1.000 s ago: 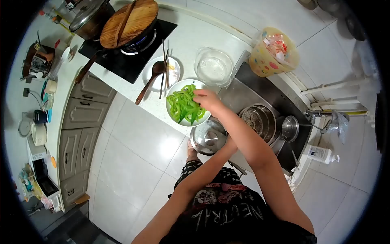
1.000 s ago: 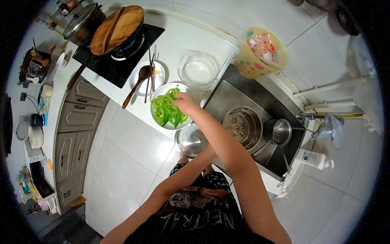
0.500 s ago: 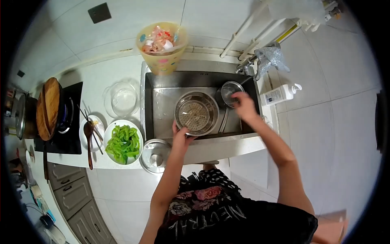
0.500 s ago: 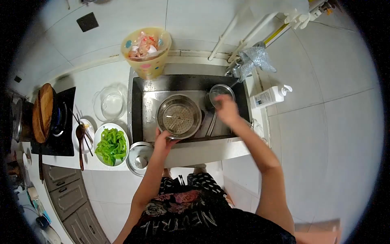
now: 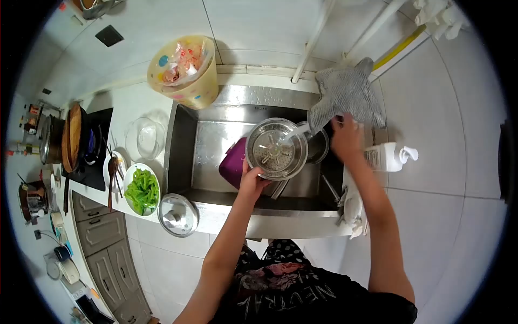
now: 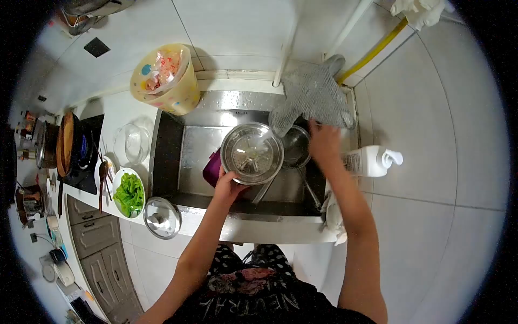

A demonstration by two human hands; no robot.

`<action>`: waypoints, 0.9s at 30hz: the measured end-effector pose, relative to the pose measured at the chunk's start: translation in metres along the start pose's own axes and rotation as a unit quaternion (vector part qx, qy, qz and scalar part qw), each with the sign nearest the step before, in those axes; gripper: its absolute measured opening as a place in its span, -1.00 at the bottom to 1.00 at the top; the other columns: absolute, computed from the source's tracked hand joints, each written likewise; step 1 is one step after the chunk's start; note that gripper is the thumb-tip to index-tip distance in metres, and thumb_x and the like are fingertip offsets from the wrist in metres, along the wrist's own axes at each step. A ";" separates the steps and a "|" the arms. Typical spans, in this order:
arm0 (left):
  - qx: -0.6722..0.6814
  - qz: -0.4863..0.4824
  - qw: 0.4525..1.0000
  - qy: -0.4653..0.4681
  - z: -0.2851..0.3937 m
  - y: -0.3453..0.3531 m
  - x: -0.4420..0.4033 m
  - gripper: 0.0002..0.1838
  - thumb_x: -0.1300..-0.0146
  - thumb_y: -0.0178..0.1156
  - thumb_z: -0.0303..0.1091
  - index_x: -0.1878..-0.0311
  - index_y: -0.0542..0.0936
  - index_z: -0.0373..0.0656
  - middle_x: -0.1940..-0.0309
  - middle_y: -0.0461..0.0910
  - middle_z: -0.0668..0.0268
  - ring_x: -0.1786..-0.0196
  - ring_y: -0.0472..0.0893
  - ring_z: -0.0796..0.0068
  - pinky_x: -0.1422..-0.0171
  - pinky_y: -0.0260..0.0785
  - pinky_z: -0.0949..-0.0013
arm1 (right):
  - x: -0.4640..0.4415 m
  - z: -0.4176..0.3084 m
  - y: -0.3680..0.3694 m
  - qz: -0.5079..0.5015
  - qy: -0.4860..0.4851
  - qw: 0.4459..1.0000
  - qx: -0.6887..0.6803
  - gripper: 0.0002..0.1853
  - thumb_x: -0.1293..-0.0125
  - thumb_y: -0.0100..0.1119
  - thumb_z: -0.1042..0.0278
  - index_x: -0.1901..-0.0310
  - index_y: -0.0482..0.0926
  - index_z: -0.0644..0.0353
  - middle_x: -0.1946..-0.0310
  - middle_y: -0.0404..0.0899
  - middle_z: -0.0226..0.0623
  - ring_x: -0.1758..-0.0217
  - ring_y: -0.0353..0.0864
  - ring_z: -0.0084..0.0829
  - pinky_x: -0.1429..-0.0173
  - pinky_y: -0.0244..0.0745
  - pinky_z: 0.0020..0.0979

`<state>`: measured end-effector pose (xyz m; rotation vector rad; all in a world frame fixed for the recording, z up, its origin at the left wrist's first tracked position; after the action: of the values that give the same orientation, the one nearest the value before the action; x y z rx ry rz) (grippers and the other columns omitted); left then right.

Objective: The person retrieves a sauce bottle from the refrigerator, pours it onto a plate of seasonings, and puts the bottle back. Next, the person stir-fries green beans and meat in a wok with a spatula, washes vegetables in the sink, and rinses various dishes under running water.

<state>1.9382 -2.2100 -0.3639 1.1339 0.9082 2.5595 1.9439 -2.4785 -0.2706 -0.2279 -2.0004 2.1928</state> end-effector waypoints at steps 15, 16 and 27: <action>-0.546 -0.055 0.782 0.297 0.054 0.066 -0.085 -0.63 -0.21 -0.08 -0.07 0.05 0.49 -0.07 0.06 0.44 0.12 -0.03 0.39 0.14 -0.13 0.20 0.29 | 0.046 -0.082 0.096 -0.082 0.342 0.270 -0.896 -0.65 -0.24 -0.02 0.29 0.00 0.38 0.32 0.04 0.42 -0.22 0.01 0.39 -0.25 -0.12 0.24 -0.26; -0.567 -0.011 0.785 0.249 0.054 0.056 -0.093 -0.60 -0.22 -0.10 -0.05 0.04 0.49 -0.09 0.05 0.43 0.10 -0.04 0.39 0.13 -0.13 0.20 0.30 | 0.042 -0.086 0.096 -0.082 0.287 0.210 -0.931 -0.61 -0.25 -0.04 0.24 -0.03 0.35 0.31 -0.05 0.34 -0.18 -0.10 0.30 -0.21 -0.21 0.14 -0.18; -0.157 0.011 0.985 0.076 -0.028 0.028 -0.019 -0.24 -0.11 0.14 -0.15 -0.27 -0.05 -0.12 -0.04 0.26 0.20 0.05 0.38 0.33 0.15 0.37 0.36 | 0.053 -0.120 0.094 0.014 0.240 0.560 -0.793 -0.82 -0.18 0.03 0.38 0.22 0.45 0.26 0.30 0.50 -0.29 0.26 0.51 -0.42 0.14 0.41 -0.38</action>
<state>1.9329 -2.2527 -0.3726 0.8731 0.4937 2.7117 1.9176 -2.3584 -0.3755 -0.8502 -2.7114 -0.3984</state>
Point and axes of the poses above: each hand's wrist, its own x-axis away from the middle knuckle, its own y-axis out of the palm, z = x × y, the point moved 6 cm from there along -x, towards the middle knuckle
